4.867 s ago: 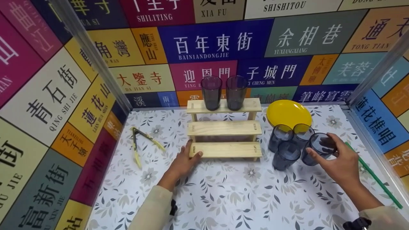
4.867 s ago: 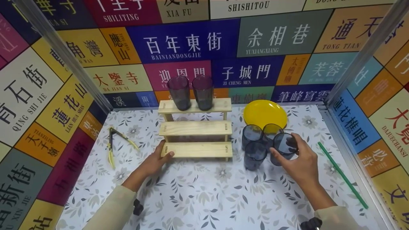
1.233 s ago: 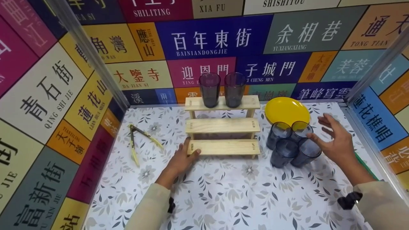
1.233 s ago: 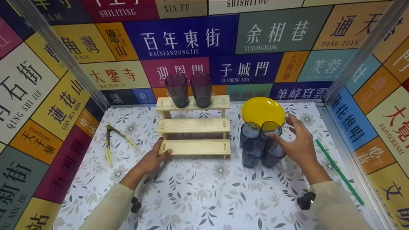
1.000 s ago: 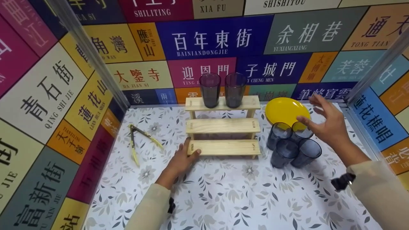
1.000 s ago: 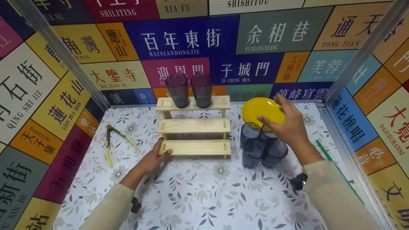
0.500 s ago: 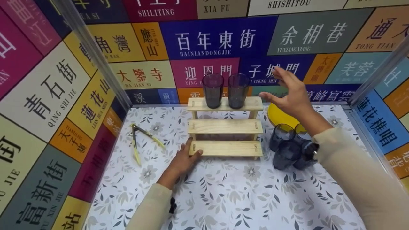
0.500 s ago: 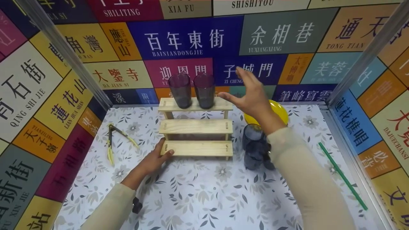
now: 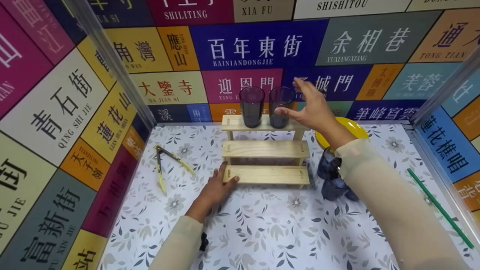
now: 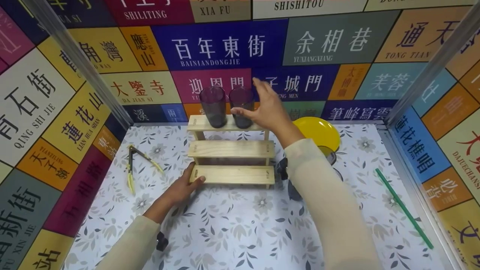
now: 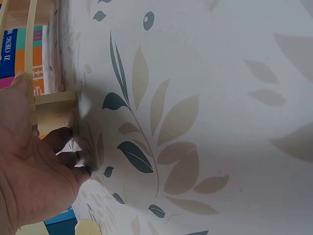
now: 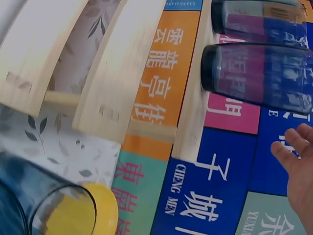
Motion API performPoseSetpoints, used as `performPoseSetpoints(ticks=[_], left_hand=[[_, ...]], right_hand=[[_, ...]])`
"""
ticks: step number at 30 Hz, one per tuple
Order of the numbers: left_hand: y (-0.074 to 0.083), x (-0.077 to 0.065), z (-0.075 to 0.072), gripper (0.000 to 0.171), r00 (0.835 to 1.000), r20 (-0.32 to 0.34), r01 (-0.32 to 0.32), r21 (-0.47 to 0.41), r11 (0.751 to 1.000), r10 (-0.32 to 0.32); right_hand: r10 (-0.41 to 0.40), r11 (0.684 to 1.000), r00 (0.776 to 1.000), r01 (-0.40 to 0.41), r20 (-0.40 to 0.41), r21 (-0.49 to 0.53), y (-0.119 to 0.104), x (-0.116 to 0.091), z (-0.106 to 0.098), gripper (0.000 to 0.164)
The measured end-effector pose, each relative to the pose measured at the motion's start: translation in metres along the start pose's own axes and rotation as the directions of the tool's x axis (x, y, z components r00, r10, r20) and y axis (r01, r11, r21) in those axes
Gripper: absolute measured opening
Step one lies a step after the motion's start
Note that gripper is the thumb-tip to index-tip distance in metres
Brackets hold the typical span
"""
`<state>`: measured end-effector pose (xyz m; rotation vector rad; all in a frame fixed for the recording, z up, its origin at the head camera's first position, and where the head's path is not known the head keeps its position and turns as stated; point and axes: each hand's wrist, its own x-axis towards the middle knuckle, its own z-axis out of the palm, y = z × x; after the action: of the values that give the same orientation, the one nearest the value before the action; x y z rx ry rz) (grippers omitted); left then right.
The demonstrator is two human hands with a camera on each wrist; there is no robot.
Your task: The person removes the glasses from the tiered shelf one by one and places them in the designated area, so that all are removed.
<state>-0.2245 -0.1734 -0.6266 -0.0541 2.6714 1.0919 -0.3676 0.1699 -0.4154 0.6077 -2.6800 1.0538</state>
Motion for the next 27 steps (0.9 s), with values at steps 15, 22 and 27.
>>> performPoseSetpoints(ticks=[15,22,27], left_hand=[[0.000,-0.001,0.001,0.093,1.000,0.006,0.022,-0.023,0.999,-0.022],[-0.001,0.000,0.002,0.090,1.000,-0.004,0.020,-0.019,1.000,-0.020],[0.000,0.000,0.001,0.090,1.000,-0.006,-0.001,-0.007,1.000,0.001]], right_hand=[[0.097,0.994,0.995,-0.099,0.038,0.041,0.002,0.006,0.024,0.122],[0.161,0.986,0.986,-0.163,0.045,0.043,-0.001,0.009,0.029,0.122],[0.185,0.981,0.982,-0.187,0.035,0.053,-0.002,0.011,0.032,0.121]])
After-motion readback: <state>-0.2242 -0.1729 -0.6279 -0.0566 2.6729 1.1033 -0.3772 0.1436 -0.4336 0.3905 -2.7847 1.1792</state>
